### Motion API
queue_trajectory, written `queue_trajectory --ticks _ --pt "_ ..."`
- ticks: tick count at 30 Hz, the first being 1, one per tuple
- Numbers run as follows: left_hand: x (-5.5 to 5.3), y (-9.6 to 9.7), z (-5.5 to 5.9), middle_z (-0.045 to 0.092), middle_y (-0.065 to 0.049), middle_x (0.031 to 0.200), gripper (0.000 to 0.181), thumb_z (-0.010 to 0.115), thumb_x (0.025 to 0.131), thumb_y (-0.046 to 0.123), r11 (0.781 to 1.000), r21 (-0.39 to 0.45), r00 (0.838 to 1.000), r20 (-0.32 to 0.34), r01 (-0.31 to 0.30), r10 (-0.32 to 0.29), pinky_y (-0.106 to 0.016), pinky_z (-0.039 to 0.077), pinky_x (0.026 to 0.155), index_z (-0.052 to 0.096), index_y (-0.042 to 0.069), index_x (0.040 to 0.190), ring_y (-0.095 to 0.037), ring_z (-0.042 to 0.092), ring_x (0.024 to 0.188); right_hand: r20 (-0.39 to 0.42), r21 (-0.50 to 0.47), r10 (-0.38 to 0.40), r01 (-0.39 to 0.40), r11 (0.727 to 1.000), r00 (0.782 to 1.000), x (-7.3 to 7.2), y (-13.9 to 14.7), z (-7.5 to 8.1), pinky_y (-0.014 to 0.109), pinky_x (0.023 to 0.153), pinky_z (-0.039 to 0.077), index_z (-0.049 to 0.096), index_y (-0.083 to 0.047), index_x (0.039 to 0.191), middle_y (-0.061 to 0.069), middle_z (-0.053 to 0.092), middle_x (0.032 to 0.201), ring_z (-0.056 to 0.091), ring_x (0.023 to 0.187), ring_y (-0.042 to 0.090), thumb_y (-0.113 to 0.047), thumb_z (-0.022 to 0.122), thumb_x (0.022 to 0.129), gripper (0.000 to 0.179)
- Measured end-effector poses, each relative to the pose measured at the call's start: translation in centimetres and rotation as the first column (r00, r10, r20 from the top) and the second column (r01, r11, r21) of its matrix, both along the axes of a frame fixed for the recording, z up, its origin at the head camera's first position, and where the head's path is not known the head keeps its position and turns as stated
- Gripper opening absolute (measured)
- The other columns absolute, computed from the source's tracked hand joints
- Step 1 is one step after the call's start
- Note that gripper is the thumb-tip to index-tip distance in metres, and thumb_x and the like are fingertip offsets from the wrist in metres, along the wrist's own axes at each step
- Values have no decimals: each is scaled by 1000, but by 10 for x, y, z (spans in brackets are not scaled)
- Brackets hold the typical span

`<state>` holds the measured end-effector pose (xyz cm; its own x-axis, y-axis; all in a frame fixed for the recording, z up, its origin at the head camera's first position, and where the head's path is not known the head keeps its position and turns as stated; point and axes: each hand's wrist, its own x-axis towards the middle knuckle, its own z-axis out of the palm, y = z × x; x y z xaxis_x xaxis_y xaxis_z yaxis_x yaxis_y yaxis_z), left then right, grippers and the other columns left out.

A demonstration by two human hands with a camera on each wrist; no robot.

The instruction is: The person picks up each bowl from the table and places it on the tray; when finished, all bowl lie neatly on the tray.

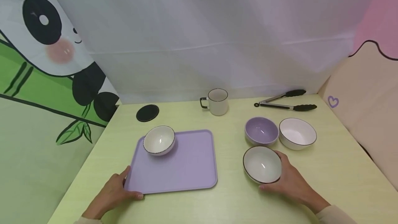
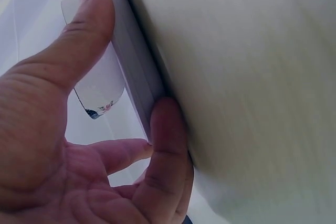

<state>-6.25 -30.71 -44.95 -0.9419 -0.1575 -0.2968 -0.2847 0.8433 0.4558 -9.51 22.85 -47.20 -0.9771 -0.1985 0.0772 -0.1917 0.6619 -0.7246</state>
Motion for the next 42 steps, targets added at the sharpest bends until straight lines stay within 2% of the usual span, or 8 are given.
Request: queue_trajectory --ticks 14,21,28,30,34,37,42 --pt "1 1 1 50 -27 115 141 94 51 58 1000 6 1000 -1 -3 3 -51 43 92 25 -10 153 -31 51 95 -22 -10 -8 8 1000 1000 -2 -5 2 35 80 48 30 2 148 25 56 128 59 105 33 -33 98 61 116" --pt "1 3 2 50 -27 114 138 95 54 54 1000 2 1000 -10 1 -1 -51 43 91 25 -11 153 -30 51 95 -55 -27 3 -5 1000 998 -2 -8 2 36 81 48 27 -2 153 25 54 131 58 108 35 -32 99 60 121" --pt "1 3 3 51 -26 114 137 95 54 53 1000 2 1000 -14 4 -4 -51 44 91 25 -11 153 -30 51 94 -50 -89 36 -40 995 998 -5 -14 10 25 83 46 25 -9 157 20 52 136 58 107 23 -29 98 64 120" --pt "0 2 3 50 -27 114 137 95 54 54 1000 0 1000 -12 1 -1 -51 44 91 25 -11 153 -30 51 94 -47 -102 41 -45 994 998 -7 -18 16 24 83 45 24 -8 158 21 51 137 57 107 22 -28 97 65 120" --pt "1 1 2 51 -28 115 137 95 54 54 1000 -4 1000 -17 0 0 -52 44 91 25 -11 153 -30 51 94 -39 -142 52 -57 988 998 -14 -28 27 25 82 47 22 -5 158 23 48 139 57 109 29 -26 96 66 120" --pt "1 1 2 51 -28 115 137 95 53 53 1000 0 1000 -27 1 -1 -52 44 92 25 -11 153 -31 51 94 -34 -197 70 -76 978 997 -20 -37 31 26 82 48 20 -3 157 24 45 140 56 110 34 -23 96 67 119" --pt "2 2 1 50 -28 114 139 96 52 54 1000 17 1000 -27 0 1 -53 44 93 25 -11 152 -31 51 95 -41 -250 81 -88 964 996 -31 -52 34 27 84 48 22 -4 157 22 44 141 56 113 35 -21 95 68 116"
